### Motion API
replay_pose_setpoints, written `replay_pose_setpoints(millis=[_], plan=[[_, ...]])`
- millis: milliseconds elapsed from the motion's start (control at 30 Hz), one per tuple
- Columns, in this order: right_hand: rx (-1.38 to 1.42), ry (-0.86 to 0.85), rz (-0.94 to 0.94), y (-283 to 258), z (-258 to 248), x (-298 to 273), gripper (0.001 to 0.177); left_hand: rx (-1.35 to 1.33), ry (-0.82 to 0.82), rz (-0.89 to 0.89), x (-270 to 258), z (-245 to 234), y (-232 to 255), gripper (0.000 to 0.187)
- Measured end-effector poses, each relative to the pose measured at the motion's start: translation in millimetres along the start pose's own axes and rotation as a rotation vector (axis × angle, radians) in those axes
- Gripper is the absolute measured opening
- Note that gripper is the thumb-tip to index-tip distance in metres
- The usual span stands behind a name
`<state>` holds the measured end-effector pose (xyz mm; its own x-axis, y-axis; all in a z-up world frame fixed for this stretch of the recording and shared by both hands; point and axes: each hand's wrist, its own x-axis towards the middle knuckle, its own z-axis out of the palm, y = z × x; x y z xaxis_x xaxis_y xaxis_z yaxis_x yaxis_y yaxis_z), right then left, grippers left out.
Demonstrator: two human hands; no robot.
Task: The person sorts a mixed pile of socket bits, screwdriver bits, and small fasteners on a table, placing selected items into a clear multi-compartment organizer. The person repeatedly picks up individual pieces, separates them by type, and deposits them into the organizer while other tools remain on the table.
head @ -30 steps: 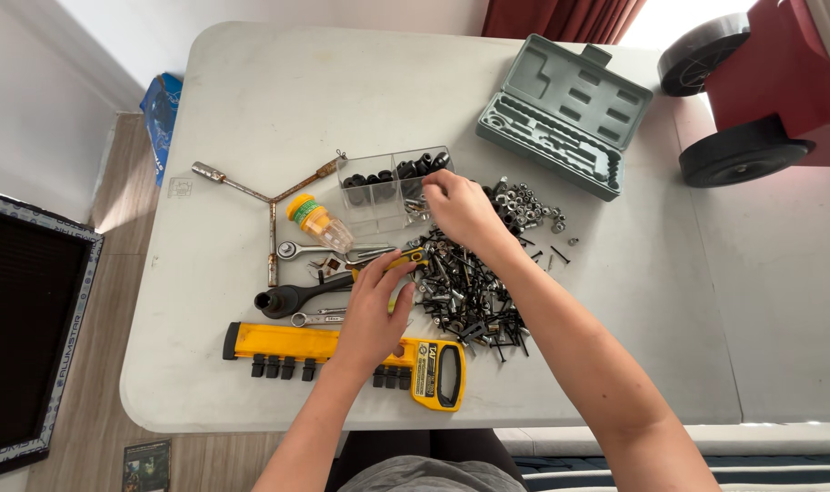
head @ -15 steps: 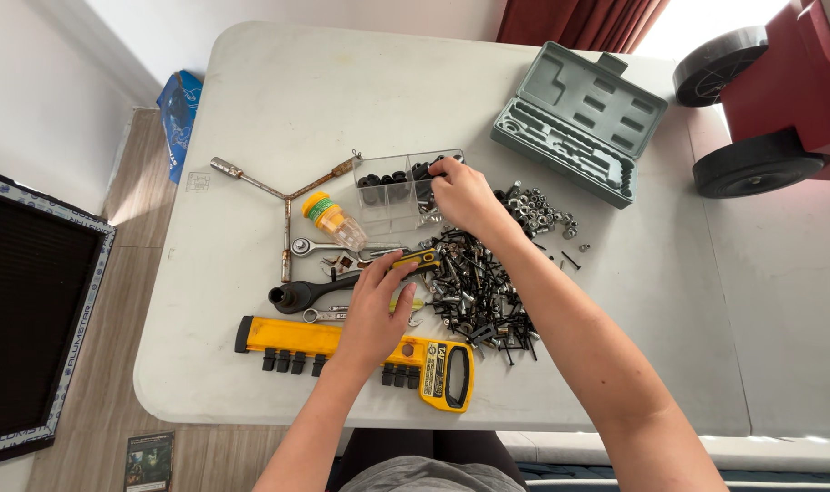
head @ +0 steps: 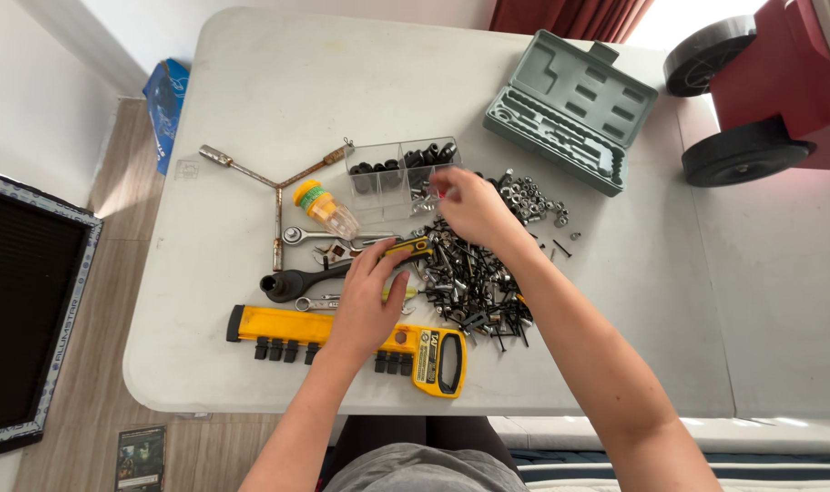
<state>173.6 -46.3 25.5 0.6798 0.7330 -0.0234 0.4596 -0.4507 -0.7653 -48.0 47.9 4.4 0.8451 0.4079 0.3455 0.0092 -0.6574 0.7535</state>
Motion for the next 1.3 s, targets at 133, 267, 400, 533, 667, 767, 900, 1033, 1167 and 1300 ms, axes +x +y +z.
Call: replay_pose_setpoints(millis=[133, 267, 400, 533, 667, 767, 900, 1033, 1167, 1300], plan=[[0.048, -0.103, 0.139, 18, -11, -37, 0.043, -0.005, -0.034, -0.012, 0, 4, 5, 0.030], [0.065, -0.124, 0.168, 36, -23, -79, 0.034, -0.033, -0.043, -0.015, 1, 10, 12, 0.031], [-0.052, -0.210, 0.229, 51, -32, -120, 0.022, -0.029, -0.070, -0.008, 3, 17, 18, 0.031], [-0.123, -0.224, 0.369, 58, -25, -156, 0.020, -0.079, -0.088, 0.001, 1, 27, 29, 0.030], [-0.081, -0.083, 0.250, 66, -12, -175, 0.022, -0.028, -0.180, -0.065, -5, 44, 37, 0.028], [-0.101, 0.002, 0.169, 74, -6, -180, 0.024, 0.042, -0.290, -0.062, -11, 60, 40, 0.023], [-0.105, 0.054, 0.128, 80, 2, -181, 0.020, 0.093, -0.426, -0.036, -20, 80, 39, 0.027], [-0.151, 0.058, 0.148, 80, 4, -177, 0.021, 0.147, -0.434, -0.025, -24, 95, 37, 0.033], [-0.190, -0.010, 0.178, 80, 2, -175, 0.028, 0.164, -0.430, -0.025, -21, 102, 33, 0.036], [-0.218, 0.005, 0.111, 83, 1, -171, 0.029, 0.162, -0.427, -0.024, -15, 107, 27, 0.035]])
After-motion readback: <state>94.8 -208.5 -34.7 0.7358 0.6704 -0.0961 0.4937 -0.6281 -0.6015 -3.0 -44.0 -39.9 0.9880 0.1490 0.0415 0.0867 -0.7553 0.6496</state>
